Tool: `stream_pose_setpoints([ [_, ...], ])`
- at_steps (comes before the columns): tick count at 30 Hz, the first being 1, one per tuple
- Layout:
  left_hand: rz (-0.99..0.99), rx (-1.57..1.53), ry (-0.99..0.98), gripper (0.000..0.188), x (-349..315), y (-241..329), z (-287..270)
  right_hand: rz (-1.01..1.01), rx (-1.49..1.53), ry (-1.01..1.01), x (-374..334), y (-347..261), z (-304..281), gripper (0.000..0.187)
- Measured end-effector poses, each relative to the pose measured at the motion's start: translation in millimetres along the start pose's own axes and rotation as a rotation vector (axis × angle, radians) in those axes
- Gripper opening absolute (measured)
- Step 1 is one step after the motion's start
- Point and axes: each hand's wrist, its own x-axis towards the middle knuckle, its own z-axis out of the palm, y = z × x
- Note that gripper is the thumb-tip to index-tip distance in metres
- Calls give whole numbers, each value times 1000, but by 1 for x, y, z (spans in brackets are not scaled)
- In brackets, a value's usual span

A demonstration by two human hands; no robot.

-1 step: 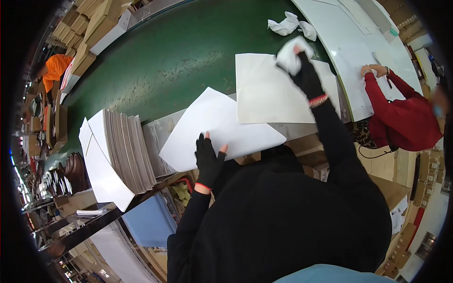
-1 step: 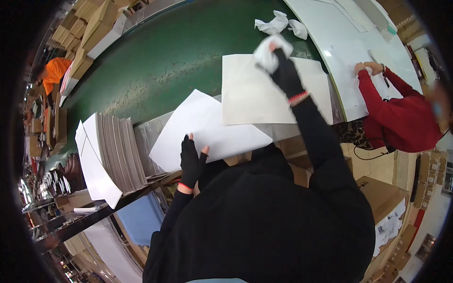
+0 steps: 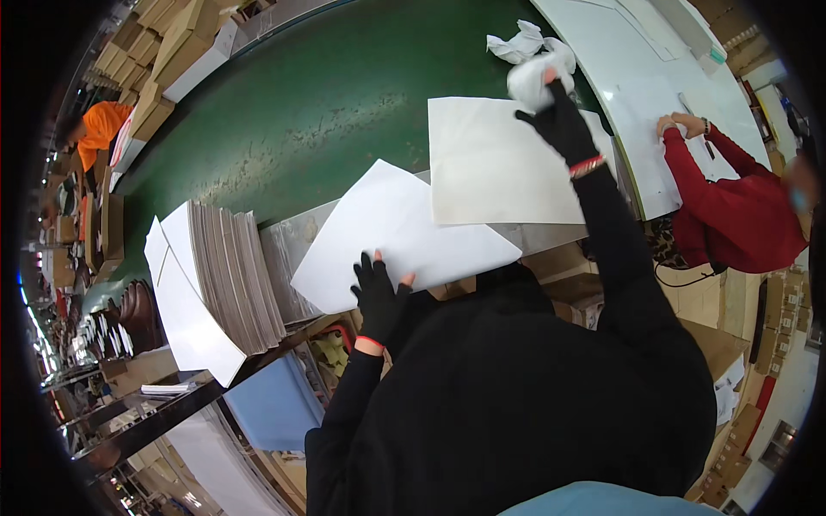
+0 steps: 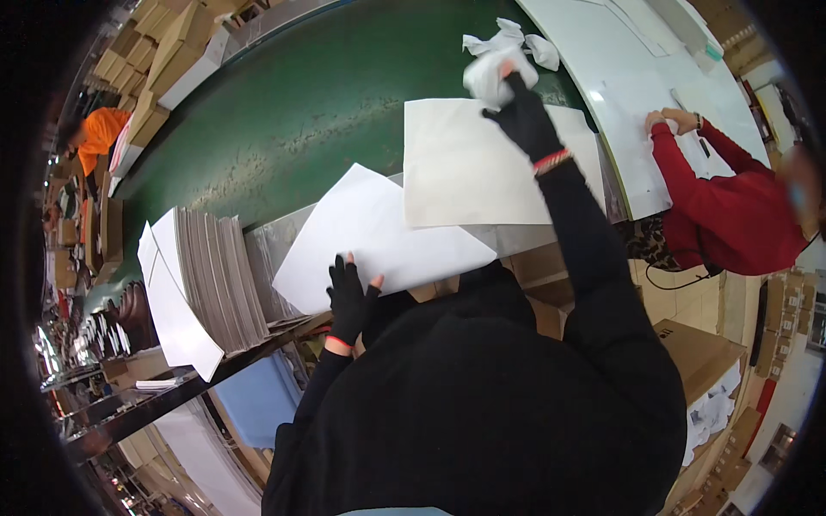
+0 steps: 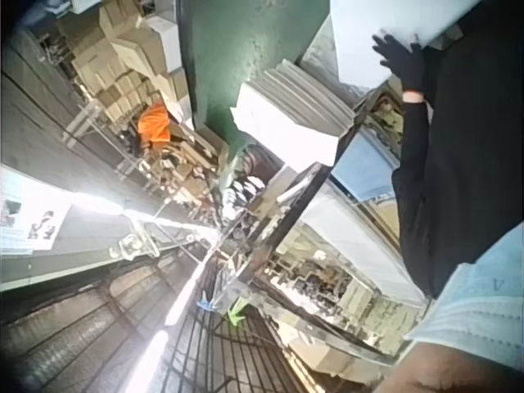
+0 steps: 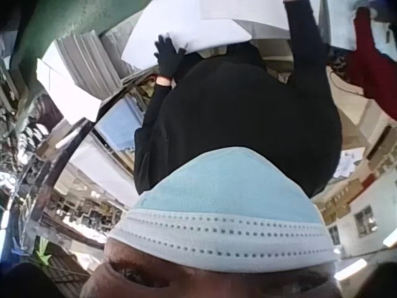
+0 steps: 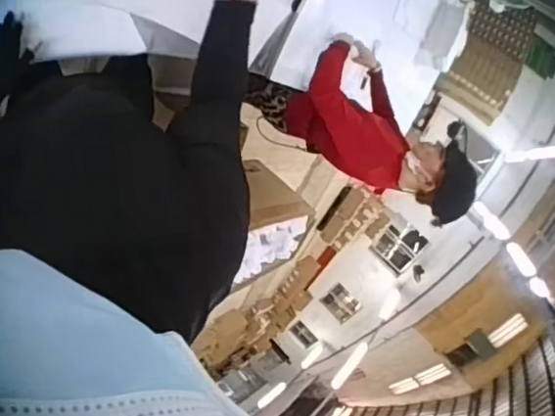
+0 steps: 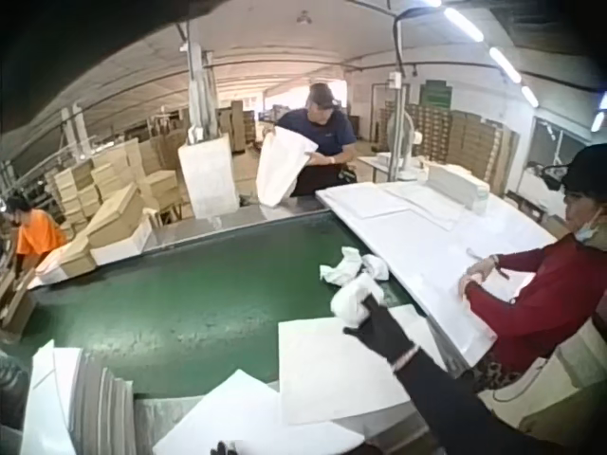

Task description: The person wraps large white rectangular panels with white tissue paper on a green workbench. They fold the paper over the edges of each panel, smooth the surface, and place the wrapped items into a cardboard box. The process is repeated for multiple panels throughout the clip.

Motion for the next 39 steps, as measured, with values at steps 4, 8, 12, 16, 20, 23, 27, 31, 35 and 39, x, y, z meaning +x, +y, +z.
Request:
stream_pose_setpoints([
  [4,144,330,31,91,2,-28,6,105,-753,297,5,19,-47,50],
  [8,234,313,96,94,27,-67,-4,-10,-1285,-130,-75,63,-53,19],
  [12,246,337,21,96,68,-101,-34,165,-1536,-164,-118,77,-45,28],
  [16,211,338,-72,98,105,-103,-62,-4,-1490,-226,-112,83,-69,25],
  [20,157,362,-18,90,102,-112,-58,-242,-1657,-318,-105,83,-86,18],
  [23,191,290,74,78,84,-113,-46,-184,-1786,-385,-103,73,-91,21],
  [27,192,110,204,63,63,-114,-36,-307,-1809,-330,-96,48,-104,28],
  [31,203,-50,345,54,44,-86,-35,-203,-1688,-102,-86,5,-88,23],
  [35,332,-299,416,58,50,-15,-53,-447,-1650,-140,-90,-26,-35,21],
  [39,531,-617,391,68,58,99,-65,-519,-1395,-264,-96,-14,12,22],
])
